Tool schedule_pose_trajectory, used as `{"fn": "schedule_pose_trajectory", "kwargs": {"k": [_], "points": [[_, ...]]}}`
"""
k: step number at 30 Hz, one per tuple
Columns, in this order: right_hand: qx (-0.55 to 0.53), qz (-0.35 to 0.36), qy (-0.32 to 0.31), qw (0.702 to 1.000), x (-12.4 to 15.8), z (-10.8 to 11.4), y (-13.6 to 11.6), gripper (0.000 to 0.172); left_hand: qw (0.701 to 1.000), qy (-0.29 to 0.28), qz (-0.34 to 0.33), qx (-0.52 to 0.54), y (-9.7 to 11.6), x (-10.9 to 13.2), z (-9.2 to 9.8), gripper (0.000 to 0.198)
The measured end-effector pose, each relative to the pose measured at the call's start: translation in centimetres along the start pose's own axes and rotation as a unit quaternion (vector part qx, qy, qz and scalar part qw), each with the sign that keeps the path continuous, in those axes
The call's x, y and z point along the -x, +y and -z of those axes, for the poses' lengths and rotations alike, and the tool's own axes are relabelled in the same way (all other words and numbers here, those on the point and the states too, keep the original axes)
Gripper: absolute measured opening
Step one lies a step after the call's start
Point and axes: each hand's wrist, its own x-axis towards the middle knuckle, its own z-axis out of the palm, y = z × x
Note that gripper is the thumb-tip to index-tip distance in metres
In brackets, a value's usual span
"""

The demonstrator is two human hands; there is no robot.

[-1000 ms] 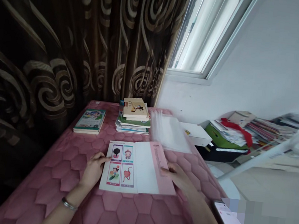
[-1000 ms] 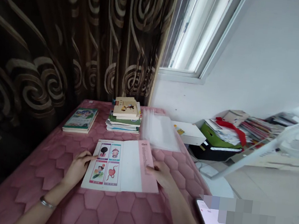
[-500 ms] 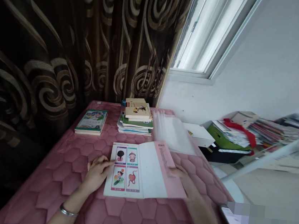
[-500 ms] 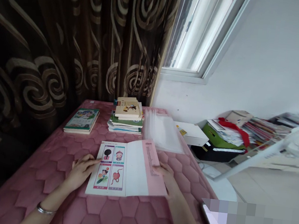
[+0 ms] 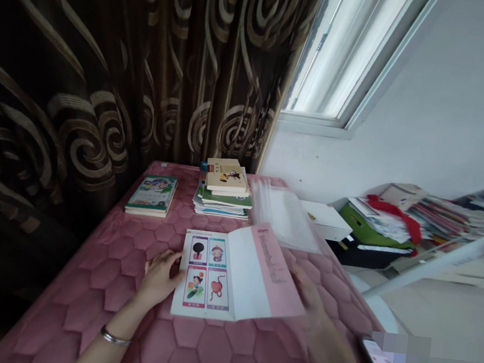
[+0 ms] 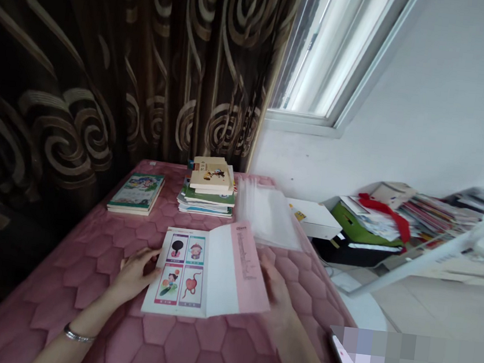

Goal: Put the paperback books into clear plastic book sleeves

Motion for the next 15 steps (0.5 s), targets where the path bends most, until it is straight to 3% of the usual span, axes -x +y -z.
{"fn": "schedule_pose_trajectory", "kwargs": {"k": [4, 7, 11, 15], "points": [[-0.083, 0.064, -0.086, 0.991, -0.6, -2.9, -0.3, 0.066, 1.000, 0.006, 0.000, -0.009, -0.2, 0.0, -0.2, 0.044], [0.063, 0.166, -0.100, 0.979, -1.0, -5.3, 0.5, 0.056, 1.000, 0.014, -0.012, -0.002, -0.3, 0.0, -0.2, 0.044], [0.342, 0.264, -0.118, 0.894, -0.7, -8.0, 1.4, 0.042, 1.000, 0.009, -0.024, 0.003, -0.1, 0.1, 0.1, 0.042], [0.511, 0.281, -0.137, 0.801, -0.3, -9.8, 2.2, 0.048, 1.000, -0.005, -0.017, 0.004, -0.1, 0.1, 0.2, 0.040]]}}
